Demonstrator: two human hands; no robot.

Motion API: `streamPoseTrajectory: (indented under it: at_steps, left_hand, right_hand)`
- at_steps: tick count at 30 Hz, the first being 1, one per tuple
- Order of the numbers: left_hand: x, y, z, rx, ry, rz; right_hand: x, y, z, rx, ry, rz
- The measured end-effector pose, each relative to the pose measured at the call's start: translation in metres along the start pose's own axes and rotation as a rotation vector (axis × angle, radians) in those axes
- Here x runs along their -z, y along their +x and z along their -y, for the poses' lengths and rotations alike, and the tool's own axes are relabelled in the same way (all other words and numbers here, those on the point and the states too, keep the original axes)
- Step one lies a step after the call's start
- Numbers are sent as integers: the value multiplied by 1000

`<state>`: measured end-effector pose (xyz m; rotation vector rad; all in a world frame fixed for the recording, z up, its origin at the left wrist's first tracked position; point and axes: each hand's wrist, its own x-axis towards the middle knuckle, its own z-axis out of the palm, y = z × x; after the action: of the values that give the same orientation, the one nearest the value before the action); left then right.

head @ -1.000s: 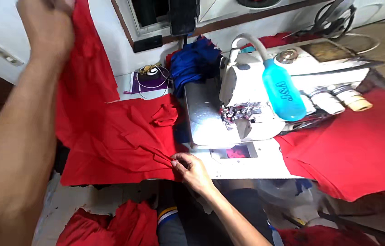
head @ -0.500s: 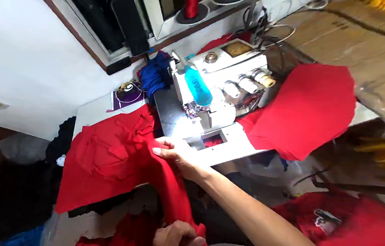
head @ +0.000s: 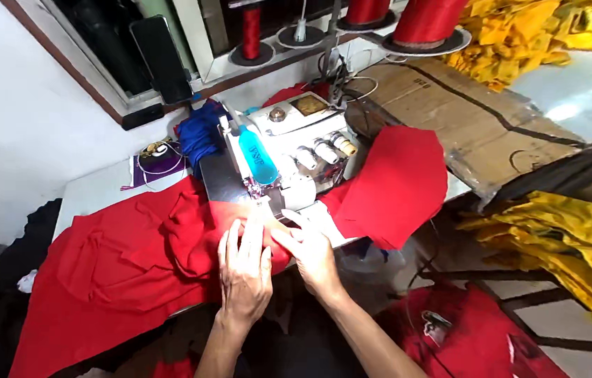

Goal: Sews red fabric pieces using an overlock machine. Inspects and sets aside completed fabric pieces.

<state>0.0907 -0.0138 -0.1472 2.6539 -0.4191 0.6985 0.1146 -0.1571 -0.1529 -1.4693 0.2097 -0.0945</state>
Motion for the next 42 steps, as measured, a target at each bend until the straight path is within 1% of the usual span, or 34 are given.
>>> streamPoseTrajectory:
  at_steps: [2,5,7,10,11,13,14,15,16,17,18,19,20,21,23,26,29,31,33,36,38,39,40,42]
  left_hand:
    - [4,-2,-1,30,99,27]
    - [6,8,5,81,194,41]
    - [7,17,9,91,212,54]
    - [8,18,7,76,99,43]
    - [7,16,5,65,54,38]
    - [5,14,2,45,-34,31]
    - [4,13,2,34,-70,42]
    - [4,12,3,20,-89,61]
    - [3,13,4,4,-83,80]
    - [2,14,7,-13,-61,87]
    - [2,14,9,-26,-43,93]
    - [3,14,10,-31,-39,100]
    - [5,13,10,-28,-53,101]
    - [7,10,11,-20,-71,101]
    - [13,10,16,-19,-81,99]
    - [17,14,30,20,-46,56]
    - [15,16,35,80,-1,-2]
    - [12,23,32,127,61,-1]
    - [9,30,39,168,114,-24]
    - [18,35,49,241,162,-40]
    - [26,33,36,221,142,-104]
    - [26,29,25,181,76,-125]
    - [21,24,15,129,-23,-121]
    - [7,14,5,17,-178,-28]
  right_hand:
    - [-1,-9,-5,-26,82,-1]
    - [-12,-6,-2,38,100,-31]
    - [-16,0,2,59,100,-60]
    - [-10,1,10,25,165,-18]
    - [-6,-1,14,43,200,-7]
    - [5,0,20,166,295,6]
    - [11,2,22,187,338,11]
    - [16,2,21,132,392,15]
    - [20,1,18,-2,437,44]
    - [23,0,15,-188,470,104]
    - [26,-2,10,-370,512,213]
    - [28,-5,5,-492,601,339]
    - [28,-7,2,-554,712,439]
    - [27,-9,2,-564,785,493]
    - [26,-2,2,-494,764,506]
    - [35,13,4,-335,516,445]
    - [48,17,10,-255,225,394]
    - [49,20,10,-231,159,352]
    - [46,24,12,-202,121,303]
    - [40,22,16,-163,60,224]
    - [35,20,14,-143,68,177]
    - [32,20,13,-144,84,163]
    - [29,19,12,-139,106,157]
    - [23,17,10,-102,141,141]
